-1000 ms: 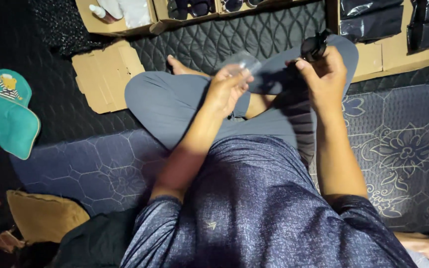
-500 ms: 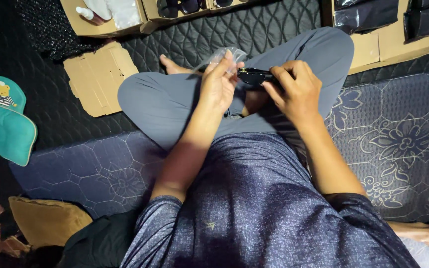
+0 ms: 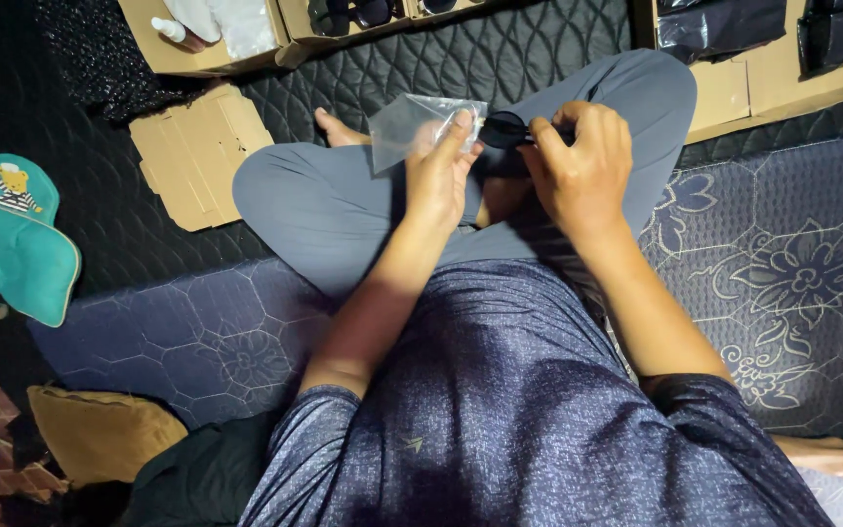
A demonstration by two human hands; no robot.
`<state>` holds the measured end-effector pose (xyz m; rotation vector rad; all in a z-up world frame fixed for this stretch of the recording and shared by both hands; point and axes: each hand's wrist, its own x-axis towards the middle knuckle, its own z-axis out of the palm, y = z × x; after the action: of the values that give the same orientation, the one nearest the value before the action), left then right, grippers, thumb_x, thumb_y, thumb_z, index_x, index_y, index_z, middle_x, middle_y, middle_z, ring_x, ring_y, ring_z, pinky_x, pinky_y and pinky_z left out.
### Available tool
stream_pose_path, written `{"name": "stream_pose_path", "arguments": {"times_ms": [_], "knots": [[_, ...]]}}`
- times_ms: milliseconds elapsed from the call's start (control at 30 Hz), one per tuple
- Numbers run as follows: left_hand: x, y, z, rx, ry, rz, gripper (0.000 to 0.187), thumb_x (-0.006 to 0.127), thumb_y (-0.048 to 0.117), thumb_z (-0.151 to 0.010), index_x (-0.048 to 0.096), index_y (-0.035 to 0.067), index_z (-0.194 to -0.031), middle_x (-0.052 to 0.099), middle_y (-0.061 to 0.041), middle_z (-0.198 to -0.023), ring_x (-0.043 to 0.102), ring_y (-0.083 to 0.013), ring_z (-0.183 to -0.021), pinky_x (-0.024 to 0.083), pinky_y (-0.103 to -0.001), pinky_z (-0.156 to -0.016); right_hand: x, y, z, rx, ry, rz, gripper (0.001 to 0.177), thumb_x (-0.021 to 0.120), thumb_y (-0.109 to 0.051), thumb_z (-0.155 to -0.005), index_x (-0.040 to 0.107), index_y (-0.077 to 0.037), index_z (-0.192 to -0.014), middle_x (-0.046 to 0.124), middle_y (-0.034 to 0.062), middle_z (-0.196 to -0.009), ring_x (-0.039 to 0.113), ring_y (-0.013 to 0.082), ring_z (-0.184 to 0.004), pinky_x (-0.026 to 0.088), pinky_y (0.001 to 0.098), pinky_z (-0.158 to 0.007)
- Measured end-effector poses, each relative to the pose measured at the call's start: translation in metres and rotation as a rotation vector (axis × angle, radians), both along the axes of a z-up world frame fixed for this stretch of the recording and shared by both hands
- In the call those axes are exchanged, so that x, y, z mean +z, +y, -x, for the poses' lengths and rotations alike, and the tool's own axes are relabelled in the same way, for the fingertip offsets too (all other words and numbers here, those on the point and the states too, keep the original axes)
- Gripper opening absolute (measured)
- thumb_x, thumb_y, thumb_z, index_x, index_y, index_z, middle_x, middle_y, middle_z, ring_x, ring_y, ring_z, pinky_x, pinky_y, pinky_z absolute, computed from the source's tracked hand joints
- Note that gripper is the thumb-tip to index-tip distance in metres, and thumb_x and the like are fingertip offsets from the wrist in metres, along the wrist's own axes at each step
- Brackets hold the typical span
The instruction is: Packing sunglasses into protective sleeves, bubble wrap, and cardboard boxes for shipping.
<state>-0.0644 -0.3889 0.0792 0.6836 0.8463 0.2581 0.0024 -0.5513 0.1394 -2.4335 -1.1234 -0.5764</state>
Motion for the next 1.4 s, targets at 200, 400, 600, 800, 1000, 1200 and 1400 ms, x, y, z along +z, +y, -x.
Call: {"name": "stream_pose_path", "arguments": {"times_ms": [200, 400, 600, 800, 1000, 1200, 1400], "knots": [[0.001, -0.007, 0.002, -0.045, -0.15, 0.069, 0.03, 0.076, 0.013, -0.099, 0.057, 0.01, -0.122, 0.067, -0.019, -0.127, 0.067, -0.0346, -0.118, 0.053, -0.056, -0.103, 0.001, 0.011, 0.011, -0.016, 0.07, 0.008, 0.028, 0.087, -0.021, -0.087, 0.069, -0.012, -0.106, 0.055, 0.0117, -0.101, 0.058, 0.0333, -0.09, 0.048, 0.0435, -0.075], [0.003, -0.004, 0.01, -0.109, -0.195, 0.192, 0.033, 0.076, 0.018, -0.099, 0.055, 0.008, -0.122, 0.065, -0.028, -0.132, 0.063, -0.0391, -0.125, 0.041, -0.062, -0.109, 0.015, 0.018, 0.024, 0.109, 0.528, -0.223, 0.038, 0.078, -0.007, -0.094, 0.06, -0.002, -0.127, 0.05, 0.0249, -0.131, 0.054, 0.0497, -0.125, 0.052, 0.0564, -0.099], [0.01, 0.004, 0.007, -0.091, -0.244, 0.239, 0.035, 0.076, 0.019, -0.101, 0.057, 0.004, -0.127, 0.064, -0.03, -0.132, 0.061, -0.0418, -0.126, 0.043, -0.061, -0.108, 0.005, 0.002, 0.023, 0.062, 0.533, -0.484, 0.023, 0.074, 0.007, -0.098, 0.063, 0.008, -0.118, 0.058, 0.0256, -0.117, 0.063, 0.0447, -0.108, 0.062, 0.0447, -0.082], [0.006, -0.013, 0.004, -0.121, -0.316, 0.276, 0.035, 0.075, 0.019, -0.102, 0.057, 0.006, -0.129, 0.068, -0.025, -0.128, 0.07, -0.0353, -0.115, 0.055, -0.054, -0.102, 0.006, 0.006, 0.025, -0.007, 0.45, -0.551, 0.021, 0.085, -0.002, -0.094, 0.07, 0.004, -0.107, 0.067, 0.0204, -0.112, 0.069, 0.0359, -0.098, 0.059, 0.0397, -0.071], [0.049, -0.026, -0.001, -0.163, -0.28, 0.322, 0.024, 0.079, 0.019, -0.096, 0.06, 0.009, -0.109, 0.075, -0.012, -0.103, 0.077, -0.0254, -0.091, 0.064, -0.044, -0.087, 0.0, 0.012, 0.027, 0.009, 0.436, -0.58, 0.023, 0.088, -0.006, -0.092, 0.072, 0.002, -0.106, 0.068, 0.0208, -0.109, 0.068, 0.0385, -0.101, 0.057, 0.0444, -0.077], [0.03, -0.036, -0.001, -0.186, -0.255, 0.352, 0.021, 0.075, 0.016, -0.097, 0.055, 0.011, -0.099, 0.072, -0.007, -0.094, 0.075, -0.0207, -0.088, 0.063, -0.037, -0.081, 0.017, 0.02, 0.027, 0.031, 0.528, -0.599, 0.014, 0.079, -0.002, -0.098, 0.07, 0.004, -0.108, 0.068, 0.0226, -0.113, 0.067, 0.0403, -0.102, 0.054, 0.0466, -0.08], [-0.002, -0.046, 0.0, -0.222, -0.282, 0.359, 0.019, 0.075, 0.016, -0.097, 0.059, 0.01, -0.104, 0.071, -0.007, -0.095, 0.074, -0.0201, -0.091, 0.06, -0.038, -0.086, -0.02, 0.012, 0.035, -0.02, 0.845, -0.842, 0.029, 0.082, -0.011, -0.096, 0.063, 0.003, -0.113, 0.056, 0.0151, -0.118, 0.058, 0.021, -0.098, 0.051, 0.0317, -0.08]]}}
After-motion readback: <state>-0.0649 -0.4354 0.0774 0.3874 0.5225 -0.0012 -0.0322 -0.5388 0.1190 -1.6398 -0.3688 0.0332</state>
